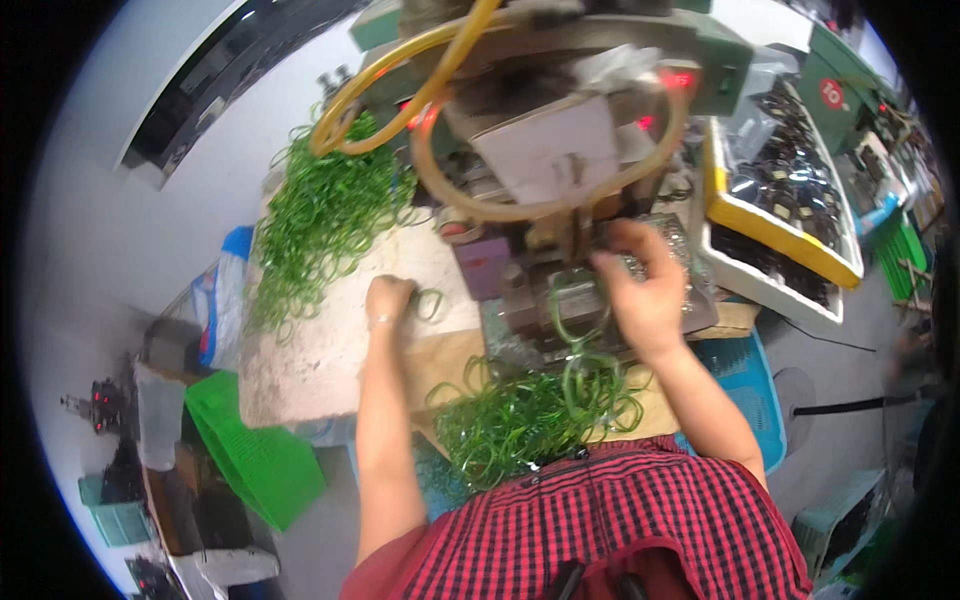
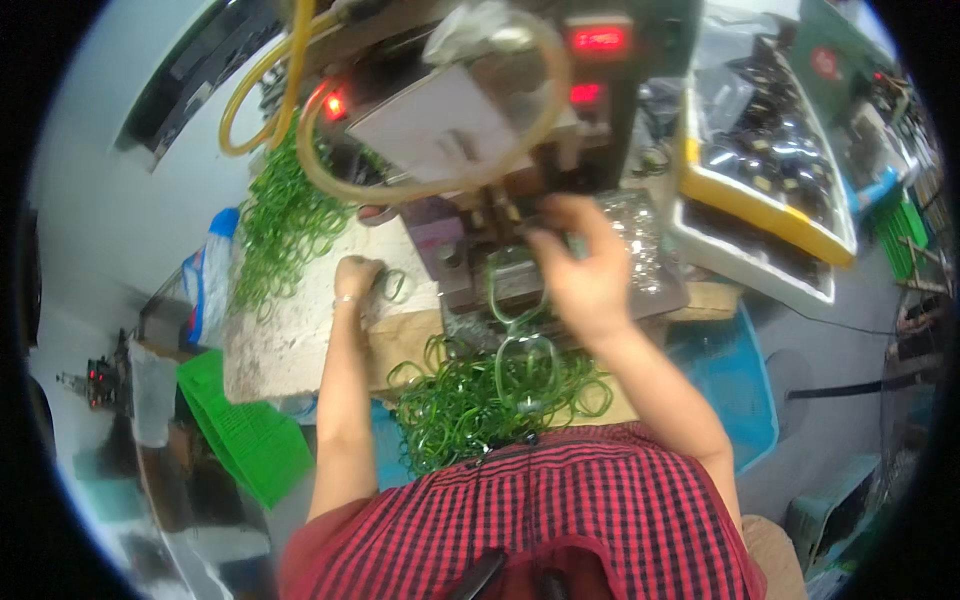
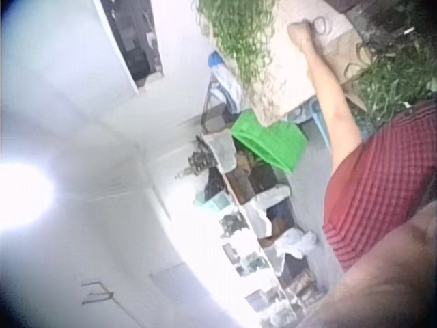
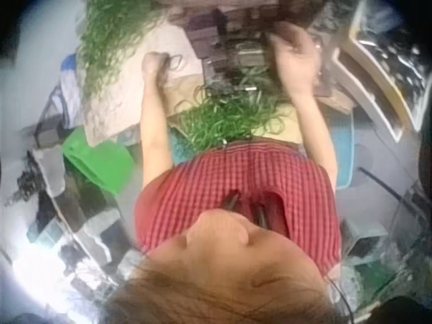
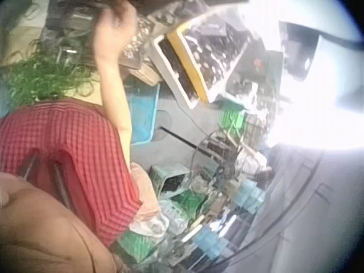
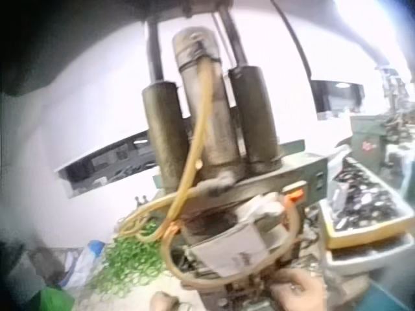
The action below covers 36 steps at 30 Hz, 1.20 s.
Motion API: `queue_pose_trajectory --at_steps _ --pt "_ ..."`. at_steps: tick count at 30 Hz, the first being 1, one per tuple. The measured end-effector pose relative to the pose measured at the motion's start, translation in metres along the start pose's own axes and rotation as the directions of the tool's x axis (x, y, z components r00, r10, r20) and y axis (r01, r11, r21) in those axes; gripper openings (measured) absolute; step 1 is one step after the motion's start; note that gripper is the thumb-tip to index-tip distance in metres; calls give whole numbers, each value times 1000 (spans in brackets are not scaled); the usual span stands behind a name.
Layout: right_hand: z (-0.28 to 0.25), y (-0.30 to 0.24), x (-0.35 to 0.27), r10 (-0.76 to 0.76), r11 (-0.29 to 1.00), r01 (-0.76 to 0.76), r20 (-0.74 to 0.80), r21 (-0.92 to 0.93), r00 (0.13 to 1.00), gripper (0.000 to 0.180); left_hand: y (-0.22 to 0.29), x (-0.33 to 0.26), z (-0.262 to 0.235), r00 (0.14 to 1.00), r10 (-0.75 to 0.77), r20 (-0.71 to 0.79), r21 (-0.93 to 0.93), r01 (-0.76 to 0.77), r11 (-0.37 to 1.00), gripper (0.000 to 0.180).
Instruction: The person repeatedly picks green plastic rings and small metallic parts from trays, places them into a press-like machine, and removes the assembled units. The process is continuous and repetitive, with the person handling each component individually.
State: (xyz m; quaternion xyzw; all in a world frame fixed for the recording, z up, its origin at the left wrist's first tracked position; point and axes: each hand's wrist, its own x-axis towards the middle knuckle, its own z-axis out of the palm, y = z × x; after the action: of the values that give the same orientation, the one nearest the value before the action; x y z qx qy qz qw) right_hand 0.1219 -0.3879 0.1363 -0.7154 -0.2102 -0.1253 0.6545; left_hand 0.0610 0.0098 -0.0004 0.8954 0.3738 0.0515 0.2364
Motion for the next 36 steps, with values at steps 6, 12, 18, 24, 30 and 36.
queue_pose_trajectory --at_steps 6,12,18,24,30,36 --pt "18 10 -17 197 920 -227 122 320 973 43 80 -129 -73 992 -1 -130 -975 -127 184 18" --pt "14 5 -12 361 773 -383 146 507 921 49 188 -220 -136 698 546 -464 -815 -577 45 23" --pt "21 -3 -15 347 723 -393 193 568 918 48 218 -187 -102 280 612 -739 38 -891 453 13" --pt "6 -23 -28 219 864 -234 86 446 972 44 215 -202 -108 462 516 -721 -454 -878 151 3" --pt "-49 91 55 154 621 -2 120 -784 981 34 219 -227 -80 718 512 -471 -678 -666 310 16" --pt "-50 131 21 -122 671 94 16 -735 992 19 244 -209 -63 734 556 -390 -685 -635 358 10"
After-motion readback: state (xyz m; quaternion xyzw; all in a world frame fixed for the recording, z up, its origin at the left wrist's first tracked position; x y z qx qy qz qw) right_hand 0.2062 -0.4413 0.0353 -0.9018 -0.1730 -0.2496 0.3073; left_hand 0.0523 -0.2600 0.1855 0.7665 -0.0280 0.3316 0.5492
